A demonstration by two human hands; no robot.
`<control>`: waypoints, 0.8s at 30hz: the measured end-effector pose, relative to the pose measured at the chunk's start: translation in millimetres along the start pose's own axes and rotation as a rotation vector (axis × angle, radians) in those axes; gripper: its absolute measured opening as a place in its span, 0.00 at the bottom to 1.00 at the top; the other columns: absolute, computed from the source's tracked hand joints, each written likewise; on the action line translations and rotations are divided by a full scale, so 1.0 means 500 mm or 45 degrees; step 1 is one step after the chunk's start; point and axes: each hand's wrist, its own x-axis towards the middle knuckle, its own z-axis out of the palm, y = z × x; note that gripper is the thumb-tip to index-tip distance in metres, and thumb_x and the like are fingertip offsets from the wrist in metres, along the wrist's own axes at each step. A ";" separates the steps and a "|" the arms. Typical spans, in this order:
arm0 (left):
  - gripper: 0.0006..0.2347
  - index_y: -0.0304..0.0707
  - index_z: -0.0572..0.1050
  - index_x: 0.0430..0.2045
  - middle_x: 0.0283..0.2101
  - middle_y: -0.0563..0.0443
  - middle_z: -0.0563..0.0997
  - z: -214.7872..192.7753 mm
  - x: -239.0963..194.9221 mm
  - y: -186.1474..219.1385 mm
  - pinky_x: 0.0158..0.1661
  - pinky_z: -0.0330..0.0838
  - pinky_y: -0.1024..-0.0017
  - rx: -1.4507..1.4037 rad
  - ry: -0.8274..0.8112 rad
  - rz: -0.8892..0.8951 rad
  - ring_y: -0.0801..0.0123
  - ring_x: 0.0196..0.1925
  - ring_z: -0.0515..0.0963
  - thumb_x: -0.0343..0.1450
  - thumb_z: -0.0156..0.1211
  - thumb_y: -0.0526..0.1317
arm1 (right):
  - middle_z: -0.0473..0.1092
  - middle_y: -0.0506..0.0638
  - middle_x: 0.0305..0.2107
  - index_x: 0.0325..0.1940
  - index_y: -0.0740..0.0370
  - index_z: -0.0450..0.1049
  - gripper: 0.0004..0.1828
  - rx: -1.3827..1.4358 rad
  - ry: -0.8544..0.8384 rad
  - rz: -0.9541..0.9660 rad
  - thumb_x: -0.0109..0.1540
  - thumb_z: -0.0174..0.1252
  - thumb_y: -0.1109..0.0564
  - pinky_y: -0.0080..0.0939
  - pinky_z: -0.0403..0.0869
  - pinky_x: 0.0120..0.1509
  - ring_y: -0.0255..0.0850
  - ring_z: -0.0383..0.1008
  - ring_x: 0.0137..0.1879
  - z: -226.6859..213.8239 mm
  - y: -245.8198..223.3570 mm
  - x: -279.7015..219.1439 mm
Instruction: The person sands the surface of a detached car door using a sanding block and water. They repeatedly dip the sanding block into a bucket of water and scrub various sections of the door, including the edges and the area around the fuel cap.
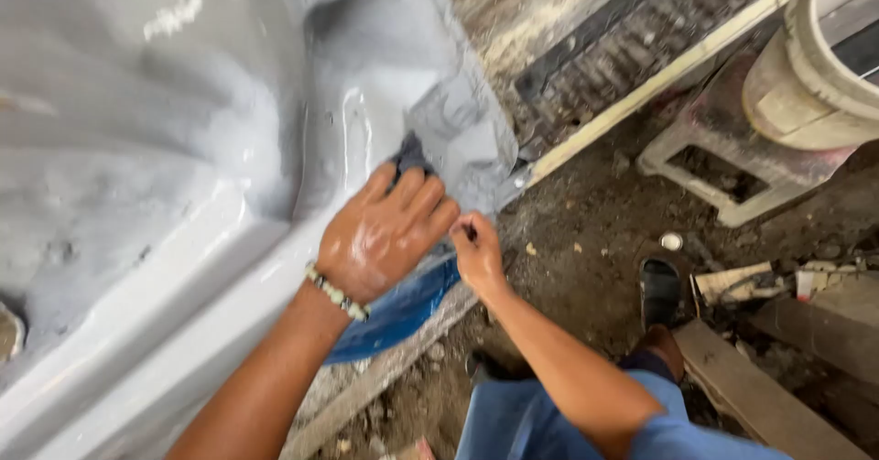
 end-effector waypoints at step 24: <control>0.06 0.44 0.72 0.34 0.36 0.52 0.72 0.032 0.035 -0.005 0.52 0.64 0.64 0.209 -0.105 0.032 0.64 0.45 0.73 0.67 0.57 0.41 | 0.63 0.41 0.25 0.36 0.62 0.72 0.05 -0.221 -0.187 0.144 0.64 0.61 0.65 0.32 0.61 0.34 0.28 0.58 0.31 -0.029 -0.032 0.058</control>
